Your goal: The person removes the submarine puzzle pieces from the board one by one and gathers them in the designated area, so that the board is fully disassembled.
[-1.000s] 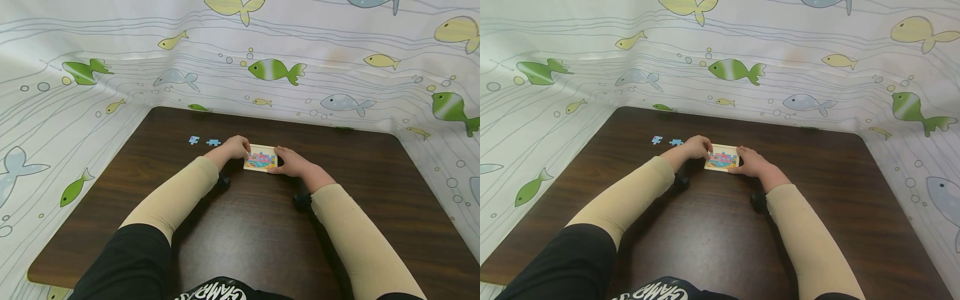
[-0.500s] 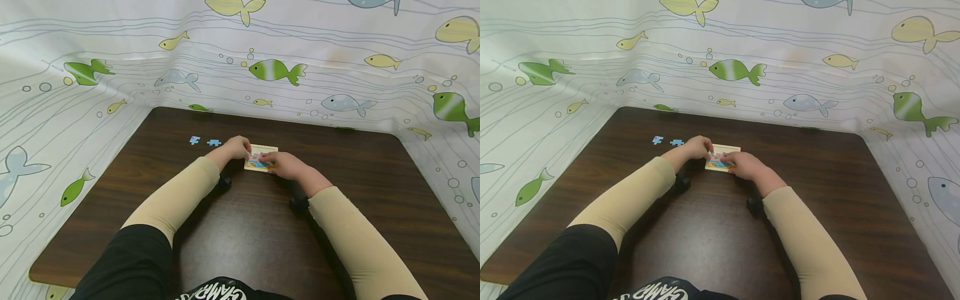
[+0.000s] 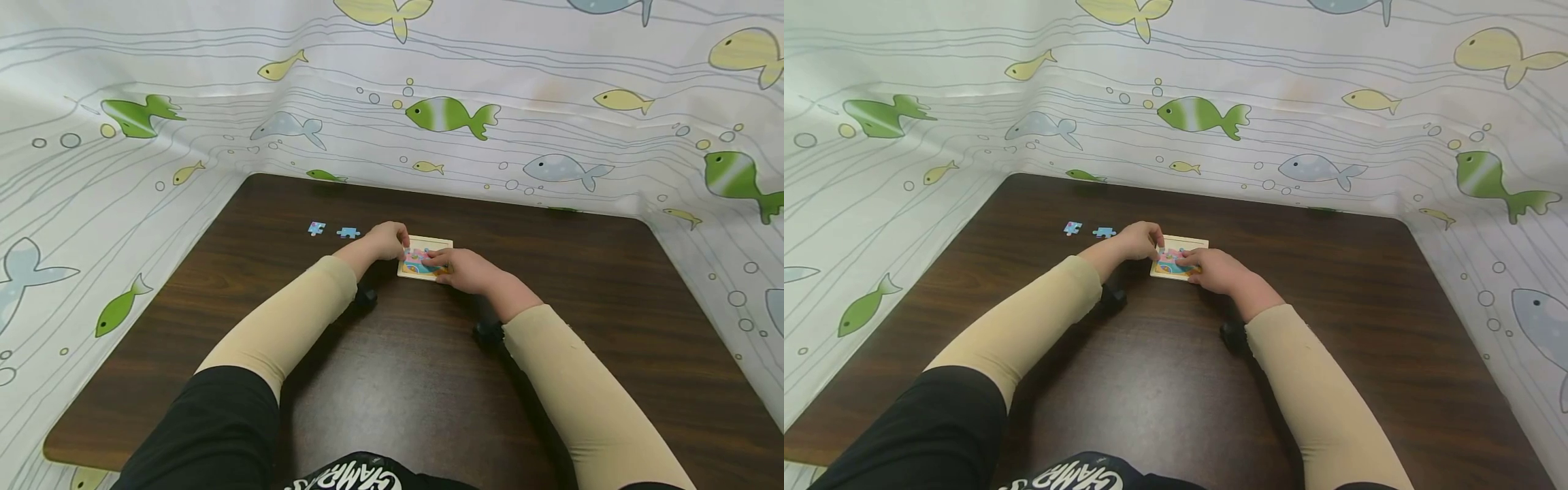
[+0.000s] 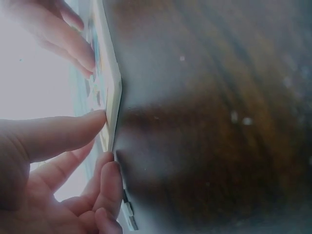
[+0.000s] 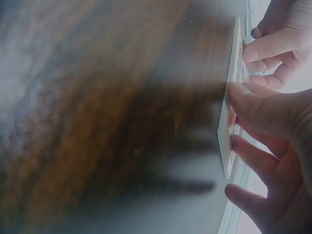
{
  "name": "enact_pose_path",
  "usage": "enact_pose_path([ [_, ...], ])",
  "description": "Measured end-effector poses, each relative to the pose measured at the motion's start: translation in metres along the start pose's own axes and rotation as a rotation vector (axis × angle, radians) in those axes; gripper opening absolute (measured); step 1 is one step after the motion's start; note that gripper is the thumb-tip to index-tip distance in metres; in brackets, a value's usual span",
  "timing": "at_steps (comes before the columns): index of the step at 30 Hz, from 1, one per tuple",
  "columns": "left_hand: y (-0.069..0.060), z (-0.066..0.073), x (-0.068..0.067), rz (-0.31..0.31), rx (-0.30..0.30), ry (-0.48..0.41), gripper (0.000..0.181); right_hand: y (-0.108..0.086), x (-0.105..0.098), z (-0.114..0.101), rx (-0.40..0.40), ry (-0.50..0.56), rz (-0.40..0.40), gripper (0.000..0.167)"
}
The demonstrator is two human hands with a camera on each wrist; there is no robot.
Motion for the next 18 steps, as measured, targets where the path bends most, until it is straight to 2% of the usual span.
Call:
enact_pose_path([
  [5,-0.0025,0.0010,-0.0011,0.003,0.005,-0.024,0.019,0.0007,0.0000,-0.0006,-0.005,0.004,0.001,0.052],
  [12,-0.0037,0.0024,-0.0043,0.030,0.032,-0.097,0.009,0.0011,0.0007,0.0004,0.023,0.003,-0.008,0.050],
  [18,-0.0081,0.0031,-0.0072,0.022,0.045,-0.138,0.005,0.0010,0.0013,0.0010,0.037,-0.009,-0.018,0.050],
])
Point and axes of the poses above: each hand's wrist, its own y-axis towards the middle knuckle, its own x-axis out of the palm, z = x × y, the point moved 5 cm from there along y, towards the middle knuckle, and after that the axes turned 11 degrees about -x, right-handed, at the moved point
